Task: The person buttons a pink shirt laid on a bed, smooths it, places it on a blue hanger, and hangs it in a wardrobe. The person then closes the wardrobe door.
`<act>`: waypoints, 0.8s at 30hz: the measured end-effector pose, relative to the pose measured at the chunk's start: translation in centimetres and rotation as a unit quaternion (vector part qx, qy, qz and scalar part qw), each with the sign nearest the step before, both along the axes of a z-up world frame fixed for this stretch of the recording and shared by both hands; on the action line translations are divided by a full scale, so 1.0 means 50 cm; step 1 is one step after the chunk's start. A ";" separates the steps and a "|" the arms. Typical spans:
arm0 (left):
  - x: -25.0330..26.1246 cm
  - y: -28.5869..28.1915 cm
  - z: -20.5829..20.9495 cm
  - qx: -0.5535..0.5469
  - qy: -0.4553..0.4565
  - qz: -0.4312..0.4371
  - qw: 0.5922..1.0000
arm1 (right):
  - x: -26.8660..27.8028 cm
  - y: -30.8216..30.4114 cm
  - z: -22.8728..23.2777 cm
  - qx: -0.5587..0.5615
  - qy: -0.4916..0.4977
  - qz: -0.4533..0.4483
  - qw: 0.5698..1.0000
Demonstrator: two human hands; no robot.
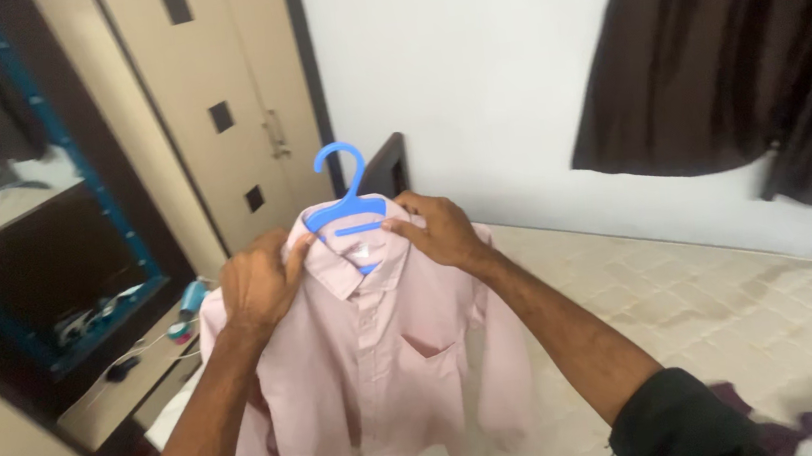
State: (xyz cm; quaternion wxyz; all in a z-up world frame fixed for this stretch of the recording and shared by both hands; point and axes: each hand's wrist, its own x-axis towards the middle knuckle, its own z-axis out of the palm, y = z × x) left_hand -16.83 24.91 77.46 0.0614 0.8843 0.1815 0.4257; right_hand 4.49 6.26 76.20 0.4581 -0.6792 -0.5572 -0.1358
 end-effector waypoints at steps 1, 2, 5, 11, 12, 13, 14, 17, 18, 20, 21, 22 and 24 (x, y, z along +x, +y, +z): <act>-0.016 0.003 0.016 -0.001 -0.012 -0.021 1.000 | -0.011 0.017 0.004 0.009 0.021 0.010 1.000; -0.036 0.006 0.031 0.059 -0.051 -0.061 0.995 | -0.022 0.034 0.009 0.012 0.021 0.020 0.999; -0.073 0.012 0.069 0.144 -0.111 -0.142 0.973 | -0.050 0.080 0.028 0.021 0.018 0.056 0.998; -0.125 0.067 0.119 -0.019 -0.013 -0.069 0.997 | -0.118 0.143 0.078 0.018 0.026 0.131 0.991; -0.133 0.081 0.124 -0.031 0.011 -0.040 0.999 | -0.135 0.153 0.086 0.008 0.022 0.117 0.993; -0.141 0.094 0.126 -0.043 0.035 -0.010 0.998 | -0.153 0.162 0.092 -0.002 0.017 0.102 0.995; -0.148 0.107 0.127 -0.039 0.027 0.007 0.999 | -0.172 0.172 0.097 0.051 -0.024 0.082 0.995; -0.177 0.145 0.130 -0.021 -0.003 0.053 0.998 | -0.236 0.197 0.092 0.179 -0.156 0.008 0.971; -0.192 0.160 0.136 -0.009 -0.018 0.063 0.998 | -0.257 0.202 0.084 0.202 -0.205 -0.028 0.957; -0.223 0.188 0.150 0.008 -0.041 0.084 0.996 | -0.301 0.219 0.059 0.204 -0.247 -0.041 0.946; -0.240 0.200 0.157 0.012 -0.048 0.095 0.994 | -0.326 0.231 0.041 0.183 -0.240 -0.018 0.953; -0.255 0.211 0.163 0.017 -0.055 0.107 0.993 | -0.349 0.244 0.024 0.163 -0.233 0.005 0.959; -0.282 0.228 0.179 0.012 -0.064 0.114 0.991 | -0.396 0.282 -0.009 0.075 -0.130 0.023 0.988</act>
